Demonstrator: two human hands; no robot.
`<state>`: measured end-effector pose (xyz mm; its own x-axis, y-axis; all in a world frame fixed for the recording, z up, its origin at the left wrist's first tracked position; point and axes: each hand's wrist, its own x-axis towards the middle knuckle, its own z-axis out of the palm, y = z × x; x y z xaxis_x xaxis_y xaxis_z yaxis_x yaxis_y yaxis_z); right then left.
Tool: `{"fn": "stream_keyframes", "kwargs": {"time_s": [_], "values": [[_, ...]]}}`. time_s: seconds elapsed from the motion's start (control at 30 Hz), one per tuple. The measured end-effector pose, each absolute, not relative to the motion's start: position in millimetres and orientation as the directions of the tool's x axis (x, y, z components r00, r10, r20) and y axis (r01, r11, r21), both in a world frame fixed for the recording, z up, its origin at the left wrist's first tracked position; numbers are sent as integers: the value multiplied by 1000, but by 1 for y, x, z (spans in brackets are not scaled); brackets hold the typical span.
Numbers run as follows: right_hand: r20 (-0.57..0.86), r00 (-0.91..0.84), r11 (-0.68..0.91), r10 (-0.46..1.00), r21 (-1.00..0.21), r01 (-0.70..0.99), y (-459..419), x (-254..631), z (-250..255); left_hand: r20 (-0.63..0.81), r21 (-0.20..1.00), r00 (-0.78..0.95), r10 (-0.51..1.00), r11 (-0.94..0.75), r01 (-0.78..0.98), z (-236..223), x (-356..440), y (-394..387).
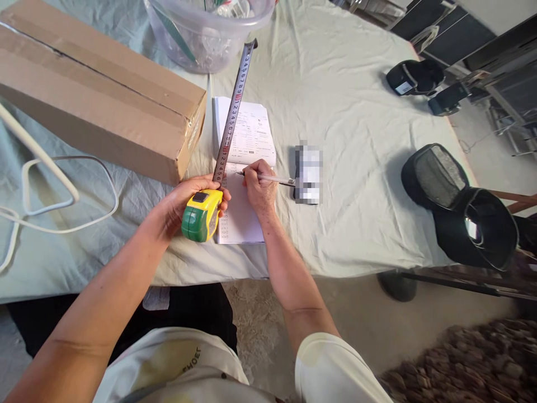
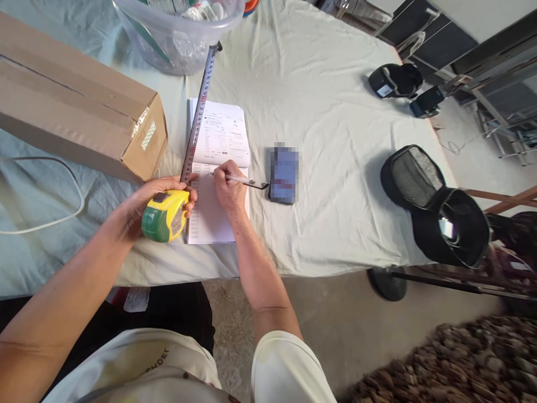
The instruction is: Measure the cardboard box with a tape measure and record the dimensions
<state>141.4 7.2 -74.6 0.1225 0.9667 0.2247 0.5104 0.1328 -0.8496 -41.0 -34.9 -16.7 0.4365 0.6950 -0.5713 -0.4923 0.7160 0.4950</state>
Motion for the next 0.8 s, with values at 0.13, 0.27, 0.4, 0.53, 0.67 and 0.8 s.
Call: {"fn": "stream_keyframes", "kwargs": {"time_s": [0.13,0.27,0.4,0.53,0.67,0.8], "values": [[261,166,172,951,-892,419,8,145,-74,-571,504,429,700,712,-489,-17,-41,-35],[308,207,223,929,-909,352,10,145,-72,-523,567,438,732,682,-463,-20,-44,-38],[348,155,280,925,-897,341,7,141,-66,-406,650,554,727,656,-384,-19,-47,-48],[353,55,315,934,-887,338,-1,137,-57,-259,700,622,739,587,-407,-6,-51,-61],[327,-64,332,943,-909,251,-1,132,-57,-181,797,439,880,393,-459,19,-64,-76],[264,-210,295,942,-946,136,3,127,-62,-117,870,34,993,119,-479,33,-102,-89]]}}
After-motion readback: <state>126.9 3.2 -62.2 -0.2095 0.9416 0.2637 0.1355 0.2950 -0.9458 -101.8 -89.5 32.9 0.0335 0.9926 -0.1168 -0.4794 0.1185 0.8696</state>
